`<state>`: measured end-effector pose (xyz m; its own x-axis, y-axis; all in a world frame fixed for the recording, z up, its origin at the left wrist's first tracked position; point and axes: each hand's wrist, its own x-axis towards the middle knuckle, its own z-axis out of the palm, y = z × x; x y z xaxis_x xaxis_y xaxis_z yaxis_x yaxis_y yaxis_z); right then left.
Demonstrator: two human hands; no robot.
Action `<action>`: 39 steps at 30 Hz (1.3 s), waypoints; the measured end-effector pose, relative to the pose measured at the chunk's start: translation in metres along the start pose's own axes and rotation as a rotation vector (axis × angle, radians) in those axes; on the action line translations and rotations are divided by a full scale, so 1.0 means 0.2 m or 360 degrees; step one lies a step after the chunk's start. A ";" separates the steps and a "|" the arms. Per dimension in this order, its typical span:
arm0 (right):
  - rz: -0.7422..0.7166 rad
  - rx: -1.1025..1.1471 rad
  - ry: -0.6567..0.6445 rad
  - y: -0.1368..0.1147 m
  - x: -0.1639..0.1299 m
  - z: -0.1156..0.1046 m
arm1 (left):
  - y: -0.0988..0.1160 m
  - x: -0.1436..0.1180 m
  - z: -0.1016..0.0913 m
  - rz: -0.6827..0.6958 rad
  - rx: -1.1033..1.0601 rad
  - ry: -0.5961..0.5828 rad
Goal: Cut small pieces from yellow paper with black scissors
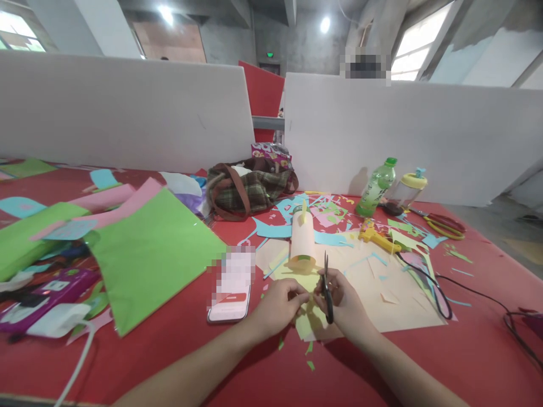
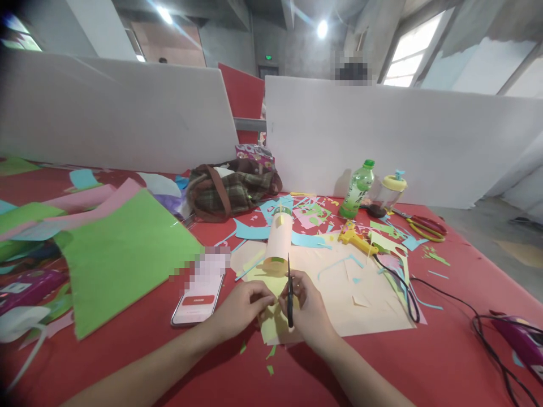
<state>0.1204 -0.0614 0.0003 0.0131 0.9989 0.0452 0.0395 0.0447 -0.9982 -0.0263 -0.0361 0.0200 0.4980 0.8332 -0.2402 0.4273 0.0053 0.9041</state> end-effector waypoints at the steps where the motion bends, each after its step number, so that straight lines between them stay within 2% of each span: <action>1: -0.0006 0.0003 -0.0002 0.00 0.00 0.00 | 0.00 0.00 0.00 -0.0001 0.0007 0.0012; 9: -0.0024 0.0020 -0.0042 0.00 -0.01 0.01 | 0.02 -0.02 0.00 0.0161 0.0364 0.0201; 16: -0.0024 0.0040 -0.0072 0.01 0.00 0.01 | 0.01 -0.01 0.01 0.0176 0.0441 0.0208; 31: -0.0003 0.0073 -0.0084 0.06 0.01 0.00 | -0.04 0.01 0.01 0.0178 0.0383 0.0188; 39: 0.0061 0.0082 -0.0066 0.06 0.01 0.00 | -0.02 0.01 0.01 0.0166 0.0387 0.0150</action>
<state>0.1208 -0.0589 -0.0119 -0.0276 0.9996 0.0066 -0.0117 0.0063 -0.9999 -0.0257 -0.0357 0.0151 0.4816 0.8700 -0.1059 0.5513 -0.2067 0.8083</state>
